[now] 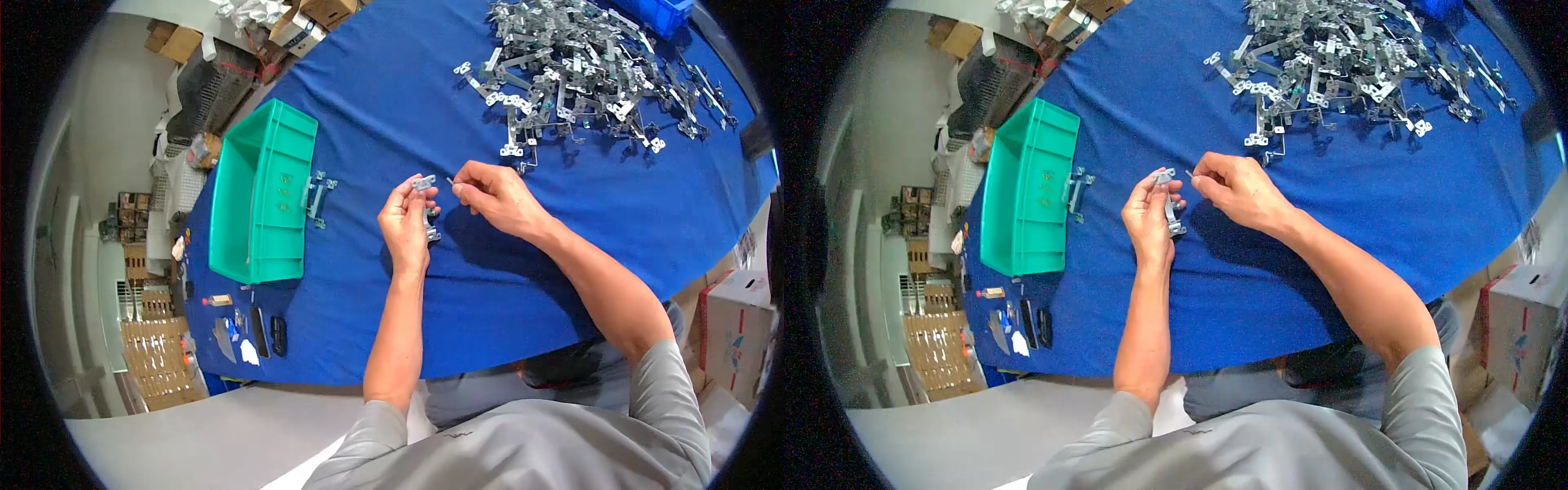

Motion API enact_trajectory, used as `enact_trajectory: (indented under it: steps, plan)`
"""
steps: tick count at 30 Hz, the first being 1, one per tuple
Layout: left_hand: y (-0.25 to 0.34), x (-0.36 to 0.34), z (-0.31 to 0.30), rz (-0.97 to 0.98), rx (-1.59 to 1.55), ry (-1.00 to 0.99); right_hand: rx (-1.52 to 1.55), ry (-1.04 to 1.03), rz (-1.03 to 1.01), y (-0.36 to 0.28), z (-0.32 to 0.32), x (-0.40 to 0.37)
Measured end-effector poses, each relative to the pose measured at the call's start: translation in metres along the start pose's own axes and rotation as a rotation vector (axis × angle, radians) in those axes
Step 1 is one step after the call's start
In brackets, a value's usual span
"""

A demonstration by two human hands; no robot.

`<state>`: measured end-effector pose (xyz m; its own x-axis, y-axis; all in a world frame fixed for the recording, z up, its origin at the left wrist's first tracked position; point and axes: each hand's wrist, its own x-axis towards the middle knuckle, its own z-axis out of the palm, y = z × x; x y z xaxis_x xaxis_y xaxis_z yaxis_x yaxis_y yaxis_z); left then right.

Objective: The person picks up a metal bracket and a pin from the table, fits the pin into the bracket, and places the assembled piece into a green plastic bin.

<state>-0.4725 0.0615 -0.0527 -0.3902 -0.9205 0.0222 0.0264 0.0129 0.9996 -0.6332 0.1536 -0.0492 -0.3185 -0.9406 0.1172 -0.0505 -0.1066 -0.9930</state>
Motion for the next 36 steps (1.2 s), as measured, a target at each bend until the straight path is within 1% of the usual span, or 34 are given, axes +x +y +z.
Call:
enact_trajectory:
  steps: [1, 3, 8, 12, 16, 20, 23, 26, 29, 33, 36]
  plan:
    - [-0.002, -0.001, 0.000, 0.019, 0.017, -0.015, 0.031, -0.002, 0.019, 0.000, 0.000, -0.001]
    - [-0.005, -0.001, -0.001, 0.051, 0.050, -0.044, -0.021, -0.010, 0.001, 0.007, 0.001, -0.001]
    - [-0.007, 0.000, -0.002, 0.105, 0.126, -0.078, -0.070, -0.019, 0.052, 0.000, 0.000, -0.003]
    - [-0.006, 0.001, -0.005, 0.077, 0.074, -0.084, -0.095, -0.020, 0.112, -0.010, 0.000, -0.002]
    - [-0.005, 0.001, -0.005, 0.151, 0.117, -0.121, -0.111, -0.019, 0.113, -0.006, -0.001, -0.002]
    - [0.005, 0.002, -0.009, 0.257, 0.252, -0.120, -0.231, -0.026, 0.056, 0.001, -0.006, 0.000]
    - [0.005, 0.003, -0.009, 0.437, 0.399, -0.155, -0.339, 0.012, -0.012, -0.003, -0.005, -0.001]
    - [0.000, 0.006, -0.008, 0.495, 0.403, -0.129, -0.289, -0.010, 0.027, -0.003, -0.004, 0.000]
    - [-0.003, 0.006, -0.009, 0.429, 0.358, -0.116, -0.210, -0.048, 0.127, -0.006, -0.004, 0.000]
    - [-0.002, 0.005, -0.009, 0.399, 0.357, -0.140, -0.011, -0.066, 0.176, -0.007, -0.006, 0.004]
    - [-0.004, 0.008, -0.009, 0.479, 0.347, -0.158, 0.146, -0.087, 0.248, -0.013, -0.011, 0.006]
